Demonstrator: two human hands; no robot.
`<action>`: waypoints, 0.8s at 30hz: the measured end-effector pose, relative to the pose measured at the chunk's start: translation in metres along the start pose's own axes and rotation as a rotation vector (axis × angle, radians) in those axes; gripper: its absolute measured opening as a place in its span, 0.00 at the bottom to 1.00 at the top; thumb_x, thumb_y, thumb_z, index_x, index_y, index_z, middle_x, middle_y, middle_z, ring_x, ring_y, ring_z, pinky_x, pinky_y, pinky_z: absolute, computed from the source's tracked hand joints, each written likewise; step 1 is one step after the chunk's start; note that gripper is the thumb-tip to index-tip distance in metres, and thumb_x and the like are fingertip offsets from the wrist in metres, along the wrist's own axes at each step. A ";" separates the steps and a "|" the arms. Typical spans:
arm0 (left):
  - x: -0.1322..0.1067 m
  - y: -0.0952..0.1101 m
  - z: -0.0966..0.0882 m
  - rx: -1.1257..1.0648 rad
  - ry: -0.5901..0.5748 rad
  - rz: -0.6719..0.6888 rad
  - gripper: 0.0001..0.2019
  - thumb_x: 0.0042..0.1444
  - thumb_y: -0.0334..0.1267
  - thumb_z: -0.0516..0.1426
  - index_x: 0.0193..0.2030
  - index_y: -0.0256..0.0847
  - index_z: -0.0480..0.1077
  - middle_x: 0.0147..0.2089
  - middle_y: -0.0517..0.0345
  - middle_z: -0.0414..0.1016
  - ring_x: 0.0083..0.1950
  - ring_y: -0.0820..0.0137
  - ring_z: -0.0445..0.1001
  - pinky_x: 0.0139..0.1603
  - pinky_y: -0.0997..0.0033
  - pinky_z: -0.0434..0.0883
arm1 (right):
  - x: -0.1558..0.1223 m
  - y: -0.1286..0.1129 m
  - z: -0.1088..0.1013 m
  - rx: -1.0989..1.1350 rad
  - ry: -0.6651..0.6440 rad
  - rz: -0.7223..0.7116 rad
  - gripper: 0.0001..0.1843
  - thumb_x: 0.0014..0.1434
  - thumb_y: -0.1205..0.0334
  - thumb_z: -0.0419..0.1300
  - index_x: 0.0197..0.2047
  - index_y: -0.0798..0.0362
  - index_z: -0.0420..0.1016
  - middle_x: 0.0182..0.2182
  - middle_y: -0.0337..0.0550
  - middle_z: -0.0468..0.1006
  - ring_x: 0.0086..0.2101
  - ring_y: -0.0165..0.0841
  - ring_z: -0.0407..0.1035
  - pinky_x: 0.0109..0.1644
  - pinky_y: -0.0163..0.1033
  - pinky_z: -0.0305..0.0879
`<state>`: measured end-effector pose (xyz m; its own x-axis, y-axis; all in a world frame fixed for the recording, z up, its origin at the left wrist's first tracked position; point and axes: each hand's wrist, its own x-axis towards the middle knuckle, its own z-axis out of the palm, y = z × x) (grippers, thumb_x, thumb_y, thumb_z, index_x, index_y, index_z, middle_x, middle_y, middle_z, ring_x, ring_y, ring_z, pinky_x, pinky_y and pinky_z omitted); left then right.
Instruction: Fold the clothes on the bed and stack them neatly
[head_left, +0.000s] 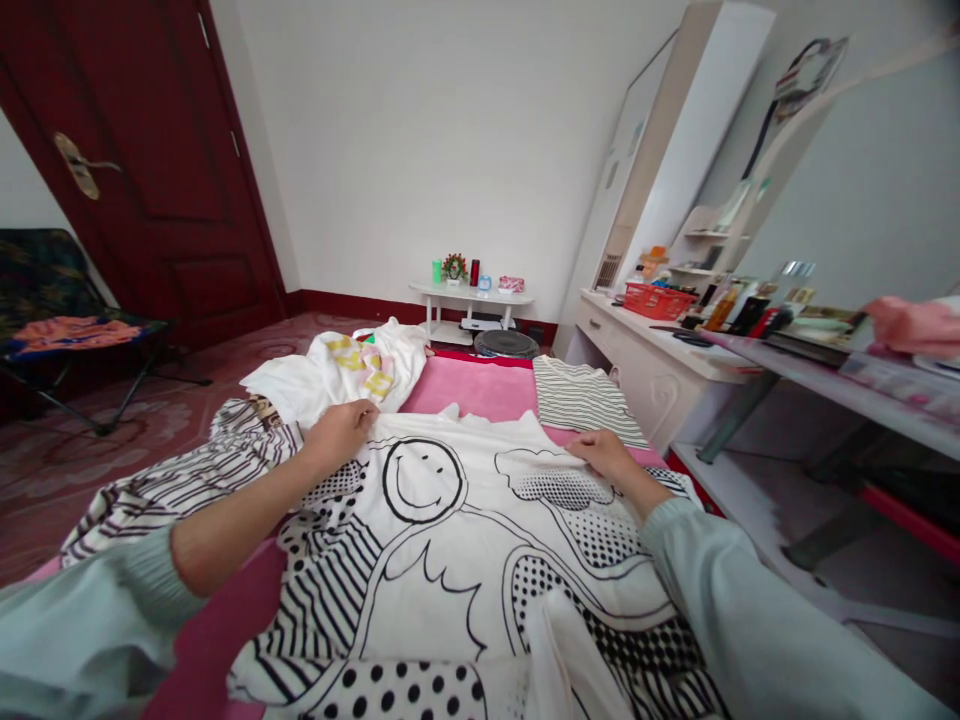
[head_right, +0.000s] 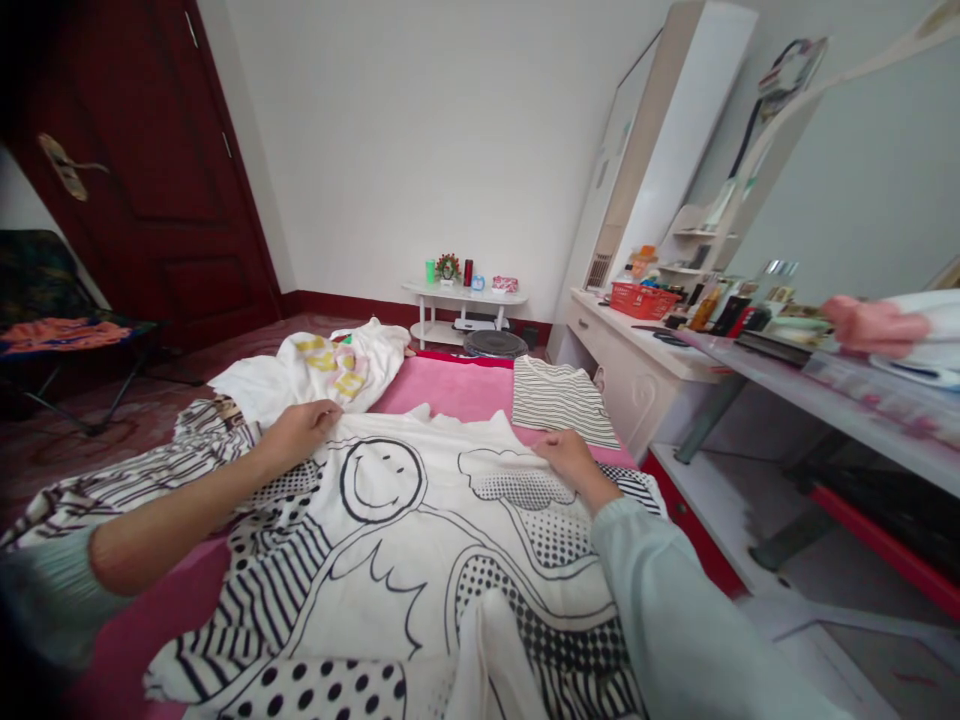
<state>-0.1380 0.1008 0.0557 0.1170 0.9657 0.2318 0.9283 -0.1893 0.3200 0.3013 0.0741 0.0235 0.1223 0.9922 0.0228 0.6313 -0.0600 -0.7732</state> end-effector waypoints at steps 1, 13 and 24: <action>0.001 -0.002 0.002 -0.041 -0.034 0.020 0.18 0.59 0.43 0.45 0.42 0.39 0.73 0.38 0.52 0.77 0.41 0.64 0.73 0.42 0.70 0.65 | -0.002 0.000 -0.003 -0.021 0.005 0.007 0.19 0.47 0.50 0.61 0.27 0.60 0.78 0.13 0.35 0.64 0.16 0.25 0.53 0.20 0.32 0.47; -0.015 0.014 -0.020 -0.322 -0.646 0.199 0.23 0.50 0.58 0.53 0.33 0.39 0.76 0.25 0.63 0.70 0.27 0.71 0.65 0.28 0.76 0.58 | -0.024 -0.021 -0.003 -0.283 -0.268 -0.207 0.10 0.45 0.58 0.60 0.22 0.57 0.76 0.16 0.35 0.68 0.20 0.27 0.60 0.22 0.31 0.50; 0.079 0.049 -0.055 0.153 -0.092 0.170 0.16 0.53 0.46 0.54 0.44 0.46 0.77 0.43 0.57 0.78 0.45 0.63 0.73 0.43 0.72 0.66 | 0.042 -0.091 -0.069 -0.063 -0.006 0.139 0.05 0.47 0.71 0.61 0.22 0.58 0.71 0.08 0.34 0.64 0.09 0.23 0.53 0.14 0.28 0.52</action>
<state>-0.1030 0.1581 0.1405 0.3011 0.9357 0.1837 0.9344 -0.3279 0.1390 0.3019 0.1140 0.1383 0.2072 0.9746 -0.0856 0.6558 -0.2032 -0.7271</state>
